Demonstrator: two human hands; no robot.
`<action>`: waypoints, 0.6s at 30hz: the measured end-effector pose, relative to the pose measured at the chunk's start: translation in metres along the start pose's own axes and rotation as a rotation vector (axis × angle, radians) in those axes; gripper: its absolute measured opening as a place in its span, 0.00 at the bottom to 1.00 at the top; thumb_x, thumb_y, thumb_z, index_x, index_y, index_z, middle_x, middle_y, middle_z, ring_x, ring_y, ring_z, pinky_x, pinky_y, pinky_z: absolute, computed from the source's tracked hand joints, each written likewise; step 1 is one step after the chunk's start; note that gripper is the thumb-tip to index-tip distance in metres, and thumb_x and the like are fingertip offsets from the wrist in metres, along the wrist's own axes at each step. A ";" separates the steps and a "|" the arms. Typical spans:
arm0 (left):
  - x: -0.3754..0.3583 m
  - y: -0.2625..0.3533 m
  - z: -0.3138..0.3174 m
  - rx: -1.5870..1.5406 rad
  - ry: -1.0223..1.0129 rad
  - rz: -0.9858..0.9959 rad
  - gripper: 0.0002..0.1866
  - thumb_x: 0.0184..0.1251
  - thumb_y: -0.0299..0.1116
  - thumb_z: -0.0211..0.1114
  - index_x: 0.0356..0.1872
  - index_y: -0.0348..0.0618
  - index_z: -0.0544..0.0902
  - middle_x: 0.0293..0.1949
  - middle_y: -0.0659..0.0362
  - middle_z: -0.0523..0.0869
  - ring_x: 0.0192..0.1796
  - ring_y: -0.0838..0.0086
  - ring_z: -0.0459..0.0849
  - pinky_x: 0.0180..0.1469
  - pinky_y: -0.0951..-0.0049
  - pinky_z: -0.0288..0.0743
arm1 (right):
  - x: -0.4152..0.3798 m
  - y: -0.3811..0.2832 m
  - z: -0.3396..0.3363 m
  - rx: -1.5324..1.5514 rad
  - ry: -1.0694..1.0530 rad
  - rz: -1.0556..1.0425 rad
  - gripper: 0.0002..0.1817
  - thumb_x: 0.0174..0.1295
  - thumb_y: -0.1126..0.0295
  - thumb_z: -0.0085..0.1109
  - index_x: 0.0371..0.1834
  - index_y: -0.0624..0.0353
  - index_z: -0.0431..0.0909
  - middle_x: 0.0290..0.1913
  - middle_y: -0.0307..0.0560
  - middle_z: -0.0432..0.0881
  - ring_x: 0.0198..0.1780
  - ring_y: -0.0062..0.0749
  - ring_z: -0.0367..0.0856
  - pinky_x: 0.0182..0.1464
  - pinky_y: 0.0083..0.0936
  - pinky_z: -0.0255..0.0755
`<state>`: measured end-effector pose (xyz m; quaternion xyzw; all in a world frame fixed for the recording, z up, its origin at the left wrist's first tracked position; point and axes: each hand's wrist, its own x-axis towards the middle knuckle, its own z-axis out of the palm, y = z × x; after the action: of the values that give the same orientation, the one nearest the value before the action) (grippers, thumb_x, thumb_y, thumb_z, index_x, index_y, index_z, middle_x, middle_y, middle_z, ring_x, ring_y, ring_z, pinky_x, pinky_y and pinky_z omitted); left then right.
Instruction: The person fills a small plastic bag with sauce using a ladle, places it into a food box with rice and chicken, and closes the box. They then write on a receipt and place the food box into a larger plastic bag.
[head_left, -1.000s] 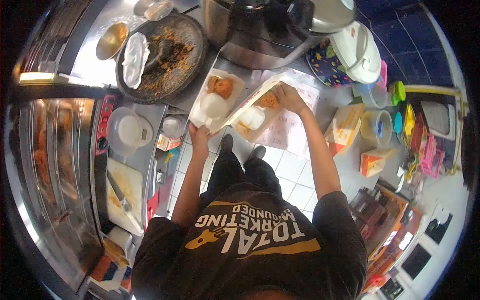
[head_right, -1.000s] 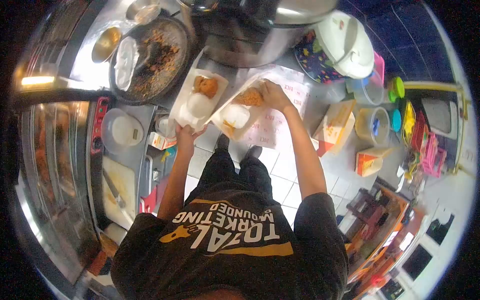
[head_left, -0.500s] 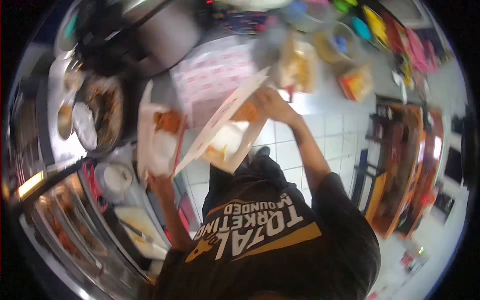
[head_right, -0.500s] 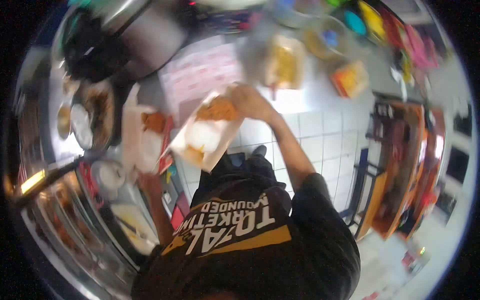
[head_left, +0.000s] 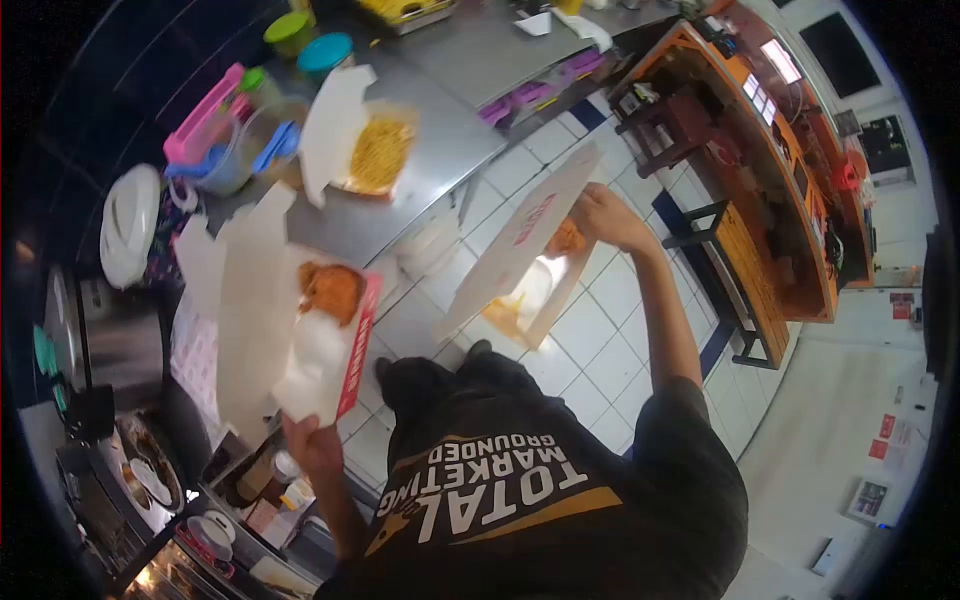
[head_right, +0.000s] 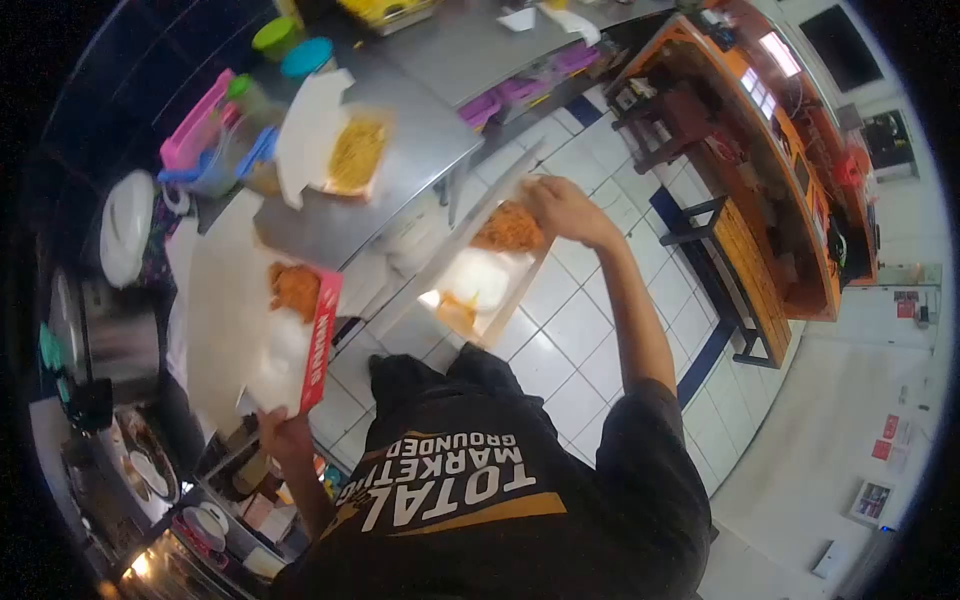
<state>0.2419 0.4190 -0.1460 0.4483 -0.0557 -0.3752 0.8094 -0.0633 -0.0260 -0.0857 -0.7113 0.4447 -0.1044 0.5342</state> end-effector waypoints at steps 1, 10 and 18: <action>0.018 -0.022 0.041 -0.008 -0.041 -0.043 0.37 0.58 0.24 0.57 0.73 0.29 0.64 0.68 0.43 0.75 0.70 0.52 0.76 0.72 0.51 0.72 | 0.007 0.022 -0.042 -0.075 0.033 -0.014 0.20 0.79 0.60 0.45 0.45 0.69 0.80 0.40 0.47 0.84 0.43 0.29 0.80 0.47 0.30 0.75; 0.197 -0.224 0.271 0.024 -0.183 -0.158 0.35 0.61 0.26 0.57 0.73 0.37 0.66 0.65 0.47 0.80 0.60 0.54 0.85 0.52 0.48 0.88 | 0.160 0.132 -0.312 0.015 0.303 0.095 0.23 0.77 0.57 0.51 0.53 0.72 0.80 0.43 0.47 0.84 0.44 0.30 0.80 0.45 0.28 0.75; 0.368 -0.346 0.400 -0.013 -0.038 -0.047 0.31 0.62 0.26 0.59 0.70 0.39 0.70 0.60 0.49 0.84 0.53 0.56 0.89 0.55 0.52 0.87 | 0.367 0.156 -0.496 -0.113 0.300 0.089 0.28 0.78 0.55 0.46 0.63 0.74 0.77 0.56 0.60 0.84 0.56 0.43 0.80 0.63 0.34 0.71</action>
<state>0.1404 -0.2060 -0.2653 0.4370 -0.0580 -0.4028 0.8021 -0.2404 -0.6356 -0.1367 -0.6962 0.5558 -0.1606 0.4249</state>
